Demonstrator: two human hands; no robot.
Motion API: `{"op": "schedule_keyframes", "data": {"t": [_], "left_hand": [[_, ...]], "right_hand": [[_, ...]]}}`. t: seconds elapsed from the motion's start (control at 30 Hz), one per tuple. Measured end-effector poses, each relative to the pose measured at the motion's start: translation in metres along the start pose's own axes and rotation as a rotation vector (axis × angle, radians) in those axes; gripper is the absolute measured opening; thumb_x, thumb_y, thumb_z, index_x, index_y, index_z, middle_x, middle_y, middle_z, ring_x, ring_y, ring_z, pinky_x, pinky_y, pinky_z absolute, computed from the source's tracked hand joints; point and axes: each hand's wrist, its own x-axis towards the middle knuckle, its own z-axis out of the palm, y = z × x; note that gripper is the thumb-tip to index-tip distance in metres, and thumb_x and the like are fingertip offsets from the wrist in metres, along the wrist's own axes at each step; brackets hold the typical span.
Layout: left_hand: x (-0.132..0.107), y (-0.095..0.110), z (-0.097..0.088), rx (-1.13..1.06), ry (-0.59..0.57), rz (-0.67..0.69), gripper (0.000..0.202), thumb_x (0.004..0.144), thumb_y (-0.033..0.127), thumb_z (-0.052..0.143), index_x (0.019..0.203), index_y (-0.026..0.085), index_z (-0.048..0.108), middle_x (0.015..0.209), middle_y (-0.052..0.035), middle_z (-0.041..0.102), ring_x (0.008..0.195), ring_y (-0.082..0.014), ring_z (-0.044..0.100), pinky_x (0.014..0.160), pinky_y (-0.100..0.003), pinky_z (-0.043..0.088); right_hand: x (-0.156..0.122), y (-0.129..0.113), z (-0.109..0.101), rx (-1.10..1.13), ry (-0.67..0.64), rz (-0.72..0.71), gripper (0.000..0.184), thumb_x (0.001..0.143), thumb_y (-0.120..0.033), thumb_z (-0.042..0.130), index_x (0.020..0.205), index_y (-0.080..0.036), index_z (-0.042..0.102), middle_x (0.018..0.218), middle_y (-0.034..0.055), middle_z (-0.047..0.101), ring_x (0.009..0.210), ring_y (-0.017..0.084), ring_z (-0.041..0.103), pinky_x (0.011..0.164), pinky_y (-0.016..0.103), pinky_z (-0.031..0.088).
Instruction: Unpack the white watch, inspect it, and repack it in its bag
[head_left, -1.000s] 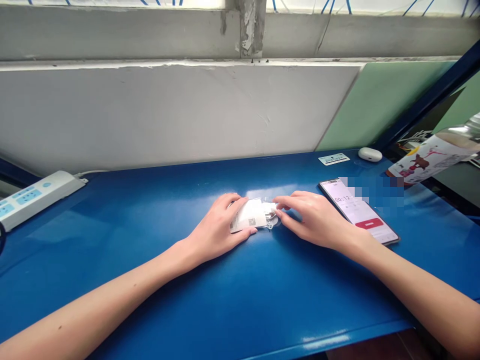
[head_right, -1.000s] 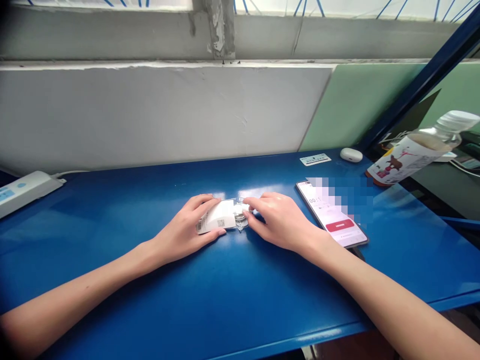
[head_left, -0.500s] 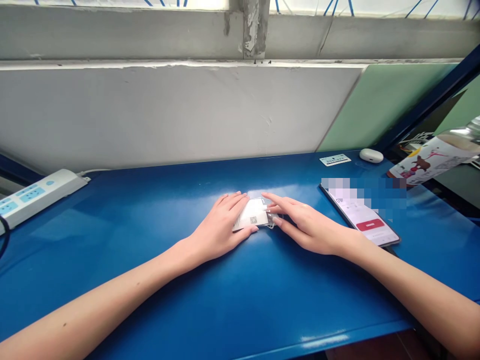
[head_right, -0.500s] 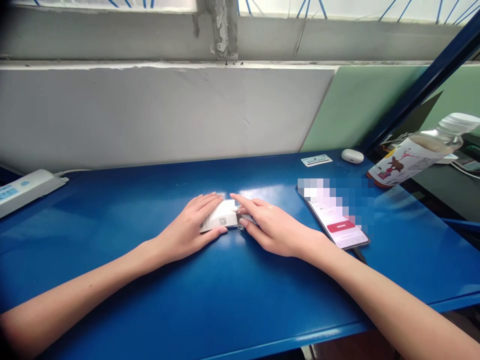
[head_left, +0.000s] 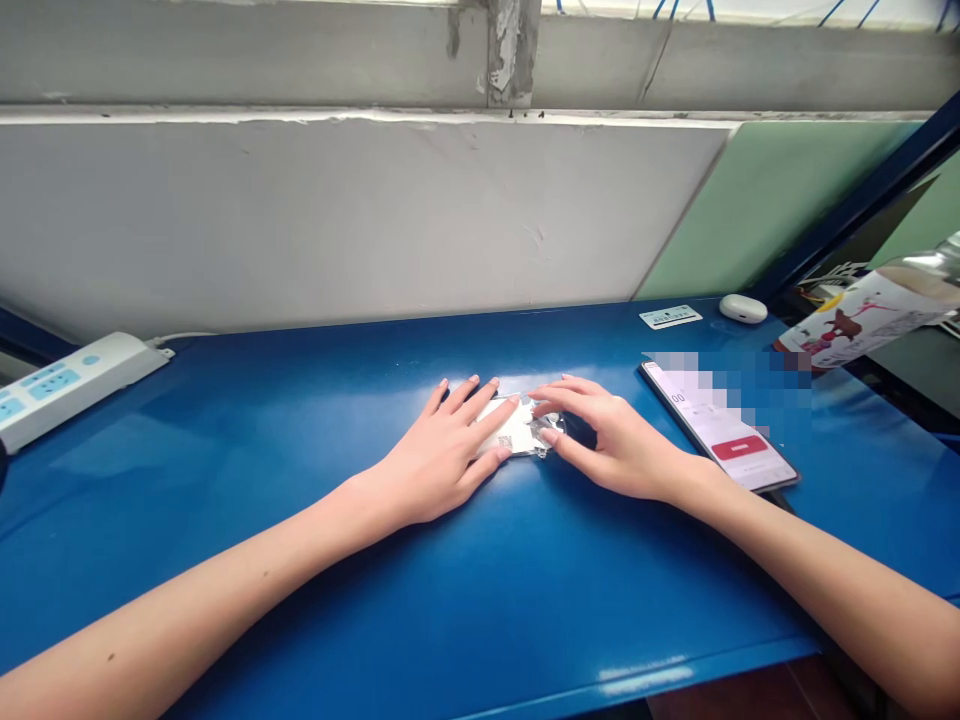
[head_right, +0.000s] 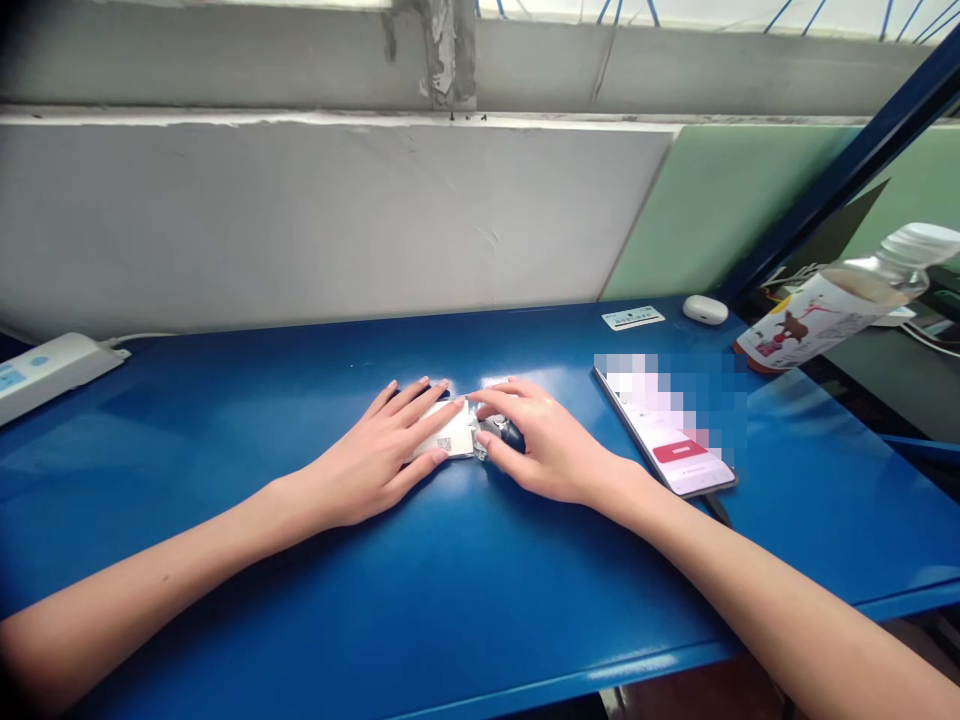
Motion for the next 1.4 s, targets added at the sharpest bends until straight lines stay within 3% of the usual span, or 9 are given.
{"op": "schedule_keyframes", "data": {"t": [0.13,0.23,0.33,0.53,0.83,1.07,1.4], "left_hand": [[0.0003,0.0017,-0.0010,0.027,-0.001,-0.003,0.056,0.104,0.049,0.031,0.156,0.027,0.027,0.163,-0.0104,0.025,0.150,-0.0358,0.020,0.118,-0.060,0.018],[-0.0001,0.0018,-0.0004,0.036,-0.002,-0.003,0.058,0.104,0.049,0.032,0.156,0.025,0.026,0.163,-0.0108,0.025,0.150,-0.0352,0.020,0.118,-0.058,0.019],[-0.0006,0.0009,0.0012,0.034,0.012,0.003,0.059,0.104,0.049,0.032,0.156,0.023,0.026,0.162,-0.0120,0.026,0.149,-0.0349,0.022,0.118,-0.057,0.020],[-0.0006,-0.0007,0.0038,0.019,0.030,0.009,0.061,0.103,0.049,0.032,0.156,0.021,0.025,0.161,-0.0125,0.028,0.149,-0.0360,0.022,0.118,-0.057,0.022],[0.0001,-0.0004,0.0029,0.029,0.034,0.005,0.066,0.103,0.051,0.031,0.155,0.011,0.027,0.160,-0.0153,0.029,0.149,-0.0344,0.022,0.118,-0.054,0.023],[0.0006,0.0004,0.0027,0.027,0.033,0.006,0.065,0.102,0.052,0.032,0.154,0.011,0.030,0.159,-0.0154,0.031,0.149,-0.0349,0.024,0.118,-0.055,0.023],[-0.0005,-0.0006,0.0037,0.007,0.074,0.020,0.062,0.102,0.051,0.033,0.152,0.014,0.033,0.157,-0.0159,0.036,0.147,-0.0338,0.028,0.118,-0.053,0.024]], "right_hand": [[0.0023,0.0043,-0.0031,-0.169,0.163,0.073,0.028,0.092,-0.024,0.056,0.114,-0.013,0.069,0.111,0.0134,0.075,0.112,0.030,0.065,0.096,0.046,0.053],[0.0030,0.0049,-0.0041,-0.164,0.171,0.178,0.027,0.092,-0.026,0.055,0.110,-0.014,0.071,0.097,0.0116,0.078,0.095,0.029,0.072,0.086,0.046,0.056],[0.0027,0.0038,-0.0035,-0.042,0.144,0.180,0.029,0.094,-0.028,0.054,0.114,-0.016,0.070,0.096,0.0091,0.079,0.088,0.026,0.074,0.081,0.041,0.058],[0.0007,-0.0011,-0.0017,0.138,0.050,0.074,0.028,0.094,-0.029,0.056,0.118,-0.022,0.067,0.113,0.0078,0.075,0.102,0.025,0.071,0.087,0.038,0.057],[-0.0008,0.0002,0.0036,0.018,-0.024,-0.044,0.035,0.093,-0.034,0.059,0.125,-0.018,0.065,0.125,0.0144,0.067,0.121,0.029,0.059,0.101,0.045,0.051],[-0.0007,-0.0001,0.0054,0.076,-0.021,-0.028,0.030,0.093,-0.025,0.058,0.121,-0.017,0.066,0.124,0.0136,0.069,0.123,0.027,0.058,0.104,0.047,0.051],[-0.0013,-0.0009,0.0035,0.146,-0.074,-0.001,0.033,0.094,-0.024,0.056,0.125,-0.022,0.066,0.134,0.0127,0.064,0.135,0.031,0.051,0.107,0.055,0.048]]}}
